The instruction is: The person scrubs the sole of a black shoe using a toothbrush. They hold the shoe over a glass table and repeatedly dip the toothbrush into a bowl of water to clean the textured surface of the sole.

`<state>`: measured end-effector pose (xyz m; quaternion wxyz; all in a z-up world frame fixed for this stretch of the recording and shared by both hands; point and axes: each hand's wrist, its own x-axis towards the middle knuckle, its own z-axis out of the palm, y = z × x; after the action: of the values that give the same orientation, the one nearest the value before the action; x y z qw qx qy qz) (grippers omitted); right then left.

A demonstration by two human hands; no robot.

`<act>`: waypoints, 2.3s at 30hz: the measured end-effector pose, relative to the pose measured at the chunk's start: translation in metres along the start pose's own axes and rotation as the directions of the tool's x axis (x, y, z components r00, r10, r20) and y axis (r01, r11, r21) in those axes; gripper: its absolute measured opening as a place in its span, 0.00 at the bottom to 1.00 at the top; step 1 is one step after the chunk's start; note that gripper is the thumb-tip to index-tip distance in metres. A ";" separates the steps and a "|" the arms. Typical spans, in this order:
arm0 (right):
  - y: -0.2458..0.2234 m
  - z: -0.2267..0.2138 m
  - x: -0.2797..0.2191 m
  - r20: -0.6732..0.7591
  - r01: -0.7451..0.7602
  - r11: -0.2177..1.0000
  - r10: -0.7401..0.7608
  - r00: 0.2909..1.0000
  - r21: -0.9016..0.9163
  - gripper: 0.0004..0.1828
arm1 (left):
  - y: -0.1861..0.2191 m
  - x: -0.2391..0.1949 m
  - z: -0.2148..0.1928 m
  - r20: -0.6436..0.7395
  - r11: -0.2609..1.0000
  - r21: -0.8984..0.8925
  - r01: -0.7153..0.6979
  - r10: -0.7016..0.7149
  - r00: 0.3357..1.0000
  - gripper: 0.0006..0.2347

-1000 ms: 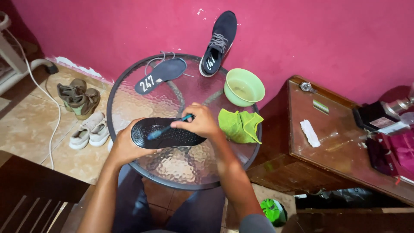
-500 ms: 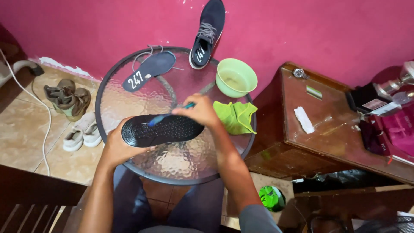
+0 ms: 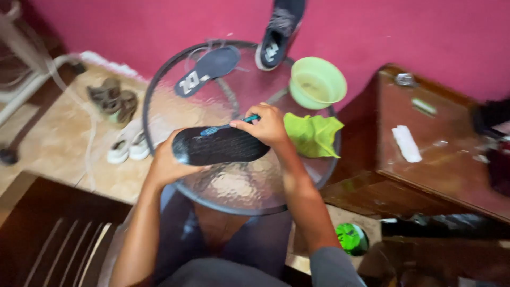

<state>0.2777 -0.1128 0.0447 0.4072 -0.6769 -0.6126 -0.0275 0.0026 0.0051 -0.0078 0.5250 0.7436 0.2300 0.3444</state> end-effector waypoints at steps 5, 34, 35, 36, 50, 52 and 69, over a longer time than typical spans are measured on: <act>-0.004 0.018 -0.006 0.037 0.045 0.999 -0.046 0.998 0.030 0.23 | 0.003 -0.002 -0.004 -0.015 1.000 0.016 -0.027 0.027 1.000 0.41; -0.053 0.016 -0.005 -0.082 0.255 0.964 -0.260 0.962 -0.070 0.24 | 0.004 -0.002 -0.003 0.013 0.991 0.068 -0.113 0.113 0.994 0.40; -0.046 0.014 -0.005 -0.115 0.226 0.971 -0.234 0.965 -0.078 0.24 | 0.005 -0.001 -0.004 0.013 0.993 0.055 -0.107 0.106 0.994 0.41; -0.039 0.011 -0.005 -0.146 0.197 0.976 -0.208 0.967 -0.089 0.24 | 0.007 0.000 -0.003 0.014 0.994 0.038 -0.101 0.101 0.995 0.41; -0.050 0.014 -0.003 -0.070 0.260 0.965 -0.263 0.962 -0.045 0.23 | 0.007 -0.003 -0.003 -0.005 0.988 0.059 -0.146 0.146 0.989 0.40; -0.041 0.014 -0.005 -0.033 0.245 0.969 -0.245 0.969 0.013 0.23 | 0.006 -0.003 -0.002 -0.011 0.990 0.036 -0.137 0.138 0.990 0.40; -0.038 0.012 -0.004 0.012 0.212 0.975 -0.213 0.977 0.070 0.24 | 0.006 -0.003 -0.002 -0.009 0.991 0.026 -0.133 0.133 0.991 0.39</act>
<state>0.2387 -0.1125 0.0545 0.4190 -0.5933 -0.6860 -0.0434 -0.0009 0.0020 -0.0027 0.4900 0.7621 0.1870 0.3796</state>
